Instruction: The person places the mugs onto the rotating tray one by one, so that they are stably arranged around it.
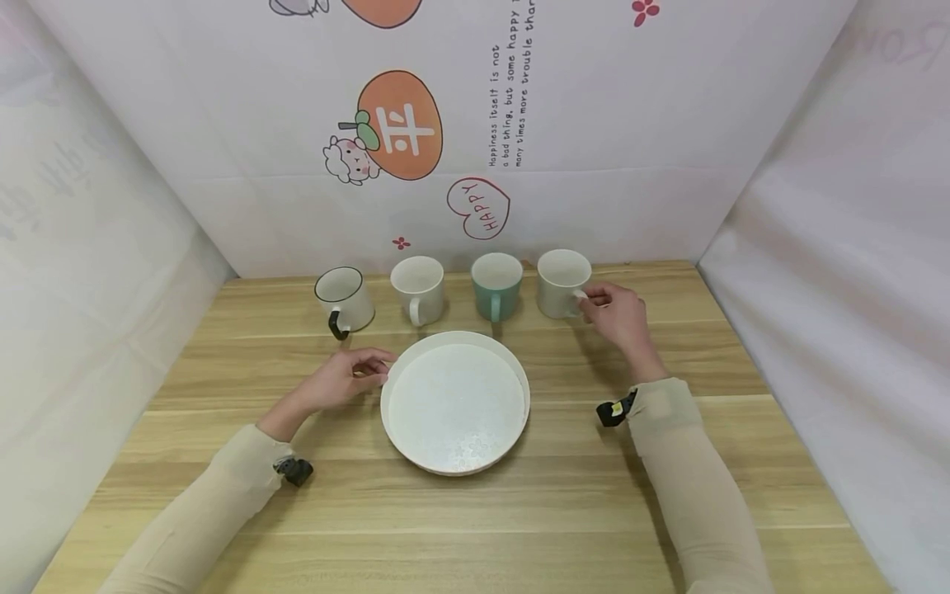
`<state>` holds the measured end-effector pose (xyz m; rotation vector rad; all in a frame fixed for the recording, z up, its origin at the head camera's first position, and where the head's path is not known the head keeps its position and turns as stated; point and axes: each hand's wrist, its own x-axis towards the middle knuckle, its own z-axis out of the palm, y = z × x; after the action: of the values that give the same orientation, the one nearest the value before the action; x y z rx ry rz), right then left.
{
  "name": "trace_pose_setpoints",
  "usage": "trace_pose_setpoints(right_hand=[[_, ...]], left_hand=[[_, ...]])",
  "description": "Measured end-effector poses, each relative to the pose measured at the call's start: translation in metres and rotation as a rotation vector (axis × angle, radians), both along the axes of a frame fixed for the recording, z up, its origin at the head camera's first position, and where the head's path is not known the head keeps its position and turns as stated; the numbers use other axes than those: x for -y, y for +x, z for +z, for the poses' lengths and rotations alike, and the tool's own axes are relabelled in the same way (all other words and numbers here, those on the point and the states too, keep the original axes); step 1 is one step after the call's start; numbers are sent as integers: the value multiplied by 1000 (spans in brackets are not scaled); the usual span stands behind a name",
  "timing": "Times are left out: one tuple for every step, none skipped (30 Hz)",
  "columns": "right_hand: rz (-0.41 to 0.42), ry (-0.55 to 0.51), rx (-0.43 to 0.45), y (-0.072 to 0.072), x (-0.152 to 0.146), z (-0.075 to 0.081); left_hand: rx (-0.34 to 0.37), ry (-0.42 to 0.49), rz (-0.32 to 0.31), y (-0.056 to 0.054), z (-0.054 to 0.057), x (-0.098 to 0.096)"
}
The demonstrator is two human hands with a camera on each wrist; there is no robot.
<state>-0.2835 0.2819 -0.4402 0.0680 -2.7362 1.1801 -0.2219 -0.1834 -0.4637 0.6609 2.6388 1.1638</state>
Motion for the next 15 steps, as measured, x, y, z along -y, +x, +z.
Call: trace_pose_setpoints(right_hand=[[2,4,0,0,0,0],[3,7,0,0,-1,0],[2,14,1,-1,-1,0],[1,19,2,-1,-1,0],[1,24,4,-1,-1,0],[0,28,6,-1,-1,0],[-3,29,11,-1,-1,1],[-6,26,17,-1,-1,1],[-12,21,26,-1,0,2],[-15,14,36,-1,1,2],[-17,8,47,0,1,3],[-21,5,58,0,2,3],[-25,-1,68,0,3,4],[-27,-5,79,0,3,4],[-31,-7,87,0,3,4]], left_hand=[[0,0,2,0,0,0],[2,1,3,0,0,0],[3,2,4,1,0,0],[3,3,4,1,0,0],[4,5,4,1,1,0],[4,6,5,1,1,0],[4,7,6,1,1,0],[5,6,7,1,1,0],[6,5,9,1,1,0],[7,4,11,1,1,0],[8,2,12,1,1,0],[10,3,12,1,1,0],[12,1,12,1,1,0],[13,1,11,1,1,0],[15,0,11,1,1,0]])
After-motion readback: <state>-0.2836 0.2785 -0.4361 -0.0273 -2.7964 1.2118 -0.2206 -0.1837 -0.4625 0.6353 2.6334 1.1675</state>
